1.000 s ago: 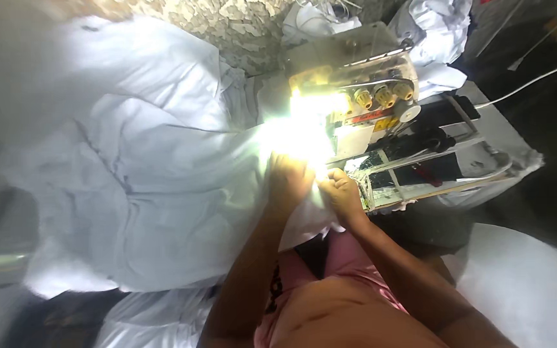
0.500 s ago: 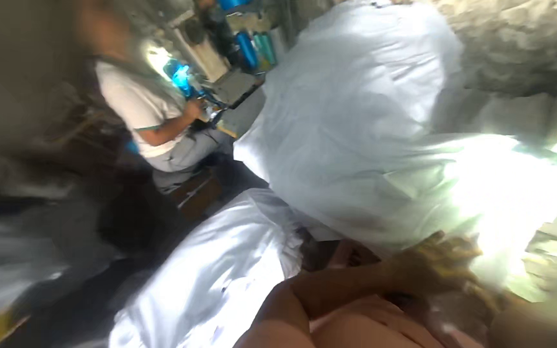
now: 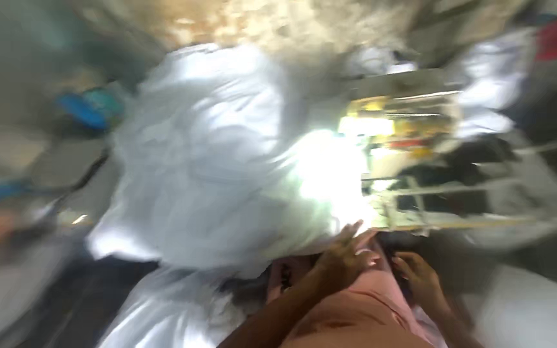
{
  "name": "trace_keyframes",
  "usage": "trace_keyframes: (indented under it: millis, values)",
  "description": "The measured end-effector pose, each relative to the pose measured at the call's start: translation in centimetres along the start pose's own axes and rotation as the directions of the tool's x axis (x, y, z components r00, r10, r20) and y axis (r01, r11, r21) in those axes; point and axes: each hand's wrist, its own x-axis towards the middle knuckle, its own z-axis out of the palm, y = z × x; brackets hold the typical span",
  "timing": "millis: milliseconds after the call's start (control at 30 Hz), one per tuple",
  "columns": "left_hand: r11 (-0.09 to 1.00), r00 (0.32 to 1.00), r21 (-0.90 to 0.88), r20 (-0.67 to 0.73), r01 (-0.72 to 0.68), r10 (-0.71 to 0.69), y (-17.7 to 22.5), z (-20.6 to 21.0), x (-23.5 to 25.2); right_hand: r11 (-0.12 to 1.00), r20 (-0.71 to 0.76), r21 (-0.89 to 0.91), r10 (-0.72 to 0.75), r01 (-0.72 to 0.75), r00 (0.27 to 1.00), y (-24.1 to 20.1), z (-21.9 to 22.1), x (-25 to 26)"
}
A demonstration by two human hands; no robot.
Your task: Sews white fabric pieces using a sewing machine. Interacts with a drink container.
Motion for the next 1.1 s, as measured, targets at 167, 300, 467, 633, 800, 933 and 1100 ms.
trace_keyframes:
  millis: [167, 300, 467, 633, 800, 933, 1100]
  values:
    - [0.972, 0.961, -0.059, 0.145, -0.228, 0.235, 1.0, 4.1, 5.3, 0.992, -0.227, 0.001, 0.127, -0.13, 0.966, 0.7, -6.7, -0.4]
    - [0.936, 0.899, -0.142, 0.264, -0.323, 0.35, 1.6, 8.6, 9.9, 0.98, -0.425, -0.009, 0.176, -0.198, 0.888, 1.5, -14.3, -0.9]
    - [0.888, 0.835, -0.107, 0.306, -0.448, 0.458, 1.1, 13.3, 14.8, 0.97, -0.706, 0.058, 0.206, -0.234, 0.677, 5.0, -24.5, -1.9]
    - [0.836, 0.808, 0.046, 0.291, -0.546, 0.512, -0.7, 15.9, 16.3, 0.922, -0.82, 0.153, 0.319, -0.354, 0.476, 8.3, -34.6, -1.2]
    - [0.849, 0.797, 0.078, 0.401, -0.522, 0.453, -2.4, 15.6, 15.9, 0.889, -0.854, 0.258, 0.393, -0.377, 0.342, 8.7, -42.6, 0.9]
    - [0.872, 0.783, 0.05, 0.468, -0.487, 0.41, -2.0, 15.4, 16.3, 0.896, -0.906, 0.197, 0.321, -0.398, 0.274, 7.8, -48.6, 2.2]
    - [0.887, 0.827, 0.14, 0.448, -0.44, 0.339, -1.2, 15.7, 16.1, 0.919, -0.926, 0.226, 0.306, -0.324, 0.223, 7.7, -53.9, 3.4]
